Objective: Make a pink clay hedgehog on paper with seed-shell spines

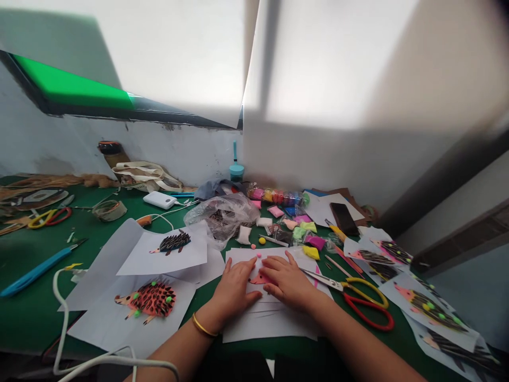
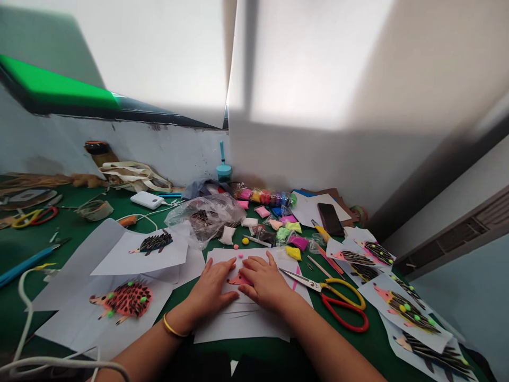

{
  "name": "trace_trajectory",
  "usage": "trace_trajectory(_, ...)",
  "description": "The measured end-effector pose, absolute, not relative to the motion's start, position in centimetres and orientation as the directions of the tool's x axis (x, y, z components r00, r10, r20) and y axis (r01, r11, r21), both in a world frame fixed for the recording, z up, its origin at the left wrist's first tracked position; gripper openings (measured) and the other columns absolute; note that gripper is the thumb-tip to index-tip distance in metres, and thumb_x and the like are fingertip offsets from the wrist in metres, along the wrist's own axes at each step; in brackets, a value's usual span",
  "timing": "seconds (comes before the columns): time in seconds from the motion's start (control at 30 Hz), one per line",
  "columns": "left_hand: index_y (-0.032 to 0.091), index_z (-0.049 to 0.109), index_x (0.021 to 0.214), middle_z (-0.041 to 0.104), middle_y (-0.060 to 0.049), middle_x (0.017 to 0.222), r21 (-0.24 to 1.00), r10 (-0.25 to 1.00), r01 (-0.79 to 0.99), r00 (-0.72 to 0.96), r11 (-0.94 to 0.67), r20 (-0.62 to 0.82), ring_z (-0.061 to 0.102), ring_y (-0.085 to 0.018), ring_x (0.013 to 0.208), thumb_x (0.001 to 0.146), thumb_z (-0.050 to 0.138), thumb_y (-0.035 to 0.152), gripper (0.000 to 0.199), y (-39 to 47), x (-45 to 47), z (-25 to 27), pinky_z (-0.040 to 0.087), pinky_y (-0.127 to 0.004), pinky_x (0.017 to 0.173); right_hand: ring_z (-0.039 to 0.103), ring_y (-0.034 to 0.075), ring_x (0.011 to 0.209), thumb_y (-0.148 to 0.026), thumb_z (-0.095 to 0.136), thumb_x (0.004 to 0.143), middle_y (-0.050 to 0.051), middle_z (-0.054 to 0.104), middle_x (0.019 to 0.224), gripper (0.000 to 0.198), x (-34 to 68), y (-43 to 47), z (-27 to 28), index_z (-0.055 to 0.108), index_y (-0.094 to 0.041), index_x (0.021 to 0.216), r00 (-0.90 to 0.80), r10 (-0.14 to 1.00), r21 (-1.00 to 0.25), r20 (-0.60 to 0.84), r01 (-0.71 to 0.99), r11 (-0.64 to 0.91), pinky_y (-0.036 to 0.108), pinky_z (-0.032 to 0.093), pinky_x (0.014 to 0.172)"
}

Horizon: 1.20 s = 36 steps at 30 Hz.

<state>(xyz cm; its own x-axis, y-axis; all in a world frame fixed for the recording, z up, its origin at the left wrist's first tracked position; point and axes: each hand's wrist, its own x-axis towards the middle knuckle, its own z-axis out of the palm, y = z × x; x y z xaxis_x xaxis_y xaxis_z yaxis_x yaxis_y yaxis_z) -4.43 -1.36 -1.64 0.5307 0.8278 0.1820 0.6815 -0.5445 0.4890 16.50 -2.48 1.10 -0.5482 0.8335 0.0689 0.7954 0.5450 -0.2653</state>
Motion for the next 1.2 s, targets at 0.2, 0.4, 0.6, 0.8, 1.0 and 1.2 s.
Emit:
trace_trajectory(0.2, 0.028, 0.029, 0.140, 0.055, -0.007, 0.128, 0.496, 0.829, 0.679, 0.531, -0.541, 0.178, 0.048, -0.025, 0.120, 0.069, 0.071, 0.033, 0.082, -1.3, -4.4, -1.4, 0.007, -0.057, 0.112, 0.036, 0.022, 0.130, -0.039, 0.036, 0.094, 0.003, 0.053, 0.133, 0.032, 16.2, -2.0, 1.0, 0.056, -0.031, 0.119, -0.542, 0.839, -0.294, 0.051, 0.795, 0.531, 0.055, 0.007, 0.110)
trace_trajectory(0.4, 0.029, 0.029, 0.140, 0.056, -0.006, 0.127, 0.490, 0.824, 0.676, 0.532, -0.551, 0.193, 0.049, -0.025, 0.120, 0.068, 0.073, 0.033, 0.085, -1.4, -4.4, -1.6, 0.008, -0.057, 0.112, 0.035, 0.025, 0.131, -0.039, 0.040, 0.092, 0.003, 0.049, 0.138, 0.036, 16.5, -2.0, 0.8, 0.053, -0.033, 0.125, -0.558, 0.828, -0.256, 0.055, 0.794, 0.552, 0.057, 0.004, 0.110)
trace_trajectory(0.6, 0.026, 0.032, 0.139, 0.055, -0.008, 0.129, 0.493, 0.819, 0.667, 0.538, -0.559, 0.199, 0.049, -0.025, 0.121, 0.069, 0.073, 0.034, 0.082, -0.9, -4.7, -1.8, 0.013, -0.056, 0.112, 0.038, 0.024, 0.130, -0.034, 0.040, 0.091, 0.003, 0.053, 0.135, 0.038, 18.3, -2.3, 0.1, 0.055, -0.030, 0.125, -0.506, 0.858, -0.276, 0.089, 0.815, 0.509, 0.055, 0.006, 0.111)
trace_trajectory(0.8, 0.024, 0.063, 0.100, 0.055, -0.007, 0.126, 0.338, 0.795, 0.720, 0.535, -0.605, 0.285, 0.048, -0.027, 0.121, 0.071, 0.072, 0.031, 0.031, -1.4, -5.2, -1.0, 0.012, -0.056, 0.113, 0.042, 0.025, 0.127, -0.031, 0.040, 0.091, 0.004, 0.057, 0.130, 0.037, 21.0, -2.9, -1.3, 0.058, -0.027, 0.123, -0.427, 0.891, -0.266, 0.152, 0.851, 0.453, 0.056, 0.010, 0.110)
trace_trajectory(1.0, 0.027, 0.064, 0.096, 0.062, -0.003, 0.109, 0.278, 0.778, 0.729, 0.559, -0.626, 0.286, 0.054, -0.023, 0.108, 0.077, 0.066, 0.031, 0.019, -2.4, -5.3, -0.1, 0.006, -0.056, 0.113, 0.045, 0.025, 0.125, -0.028, 0.040, 0.090, 0.006, 0.057, 0.131, 0.040, 22.7, -3.7, -2.2, 0.055, -0.025, 0.127, -0.360, 0.905, -0.252, 0.227, 0.876, 0.412, 0.053, 0.017, 0.111)
trace_trajectory(1.2, 0.028, 0.051, 0.124, 0.062, -0.005, 0.113, 0.368, 0.808, 0.720, 0.535, -0.589, 0.247, 0.056, -0.023, 0.108, 0.077, 0.066, 0.031, 0.049, -2.0, -5.5, -0.4, 0.006, -0.055, 0.114, 0.042, 0.026, 0.128, -0.038, 0.046, 0.088, 0.006, 0.053, 0.135, 0.044, 23.3, -4.0, -2.8, 0.052, -0.027, 0.130, -0.325, 0.924, -0.230, 0.204, 0.901, 0.368, 0.053, 0.018, 0.111)
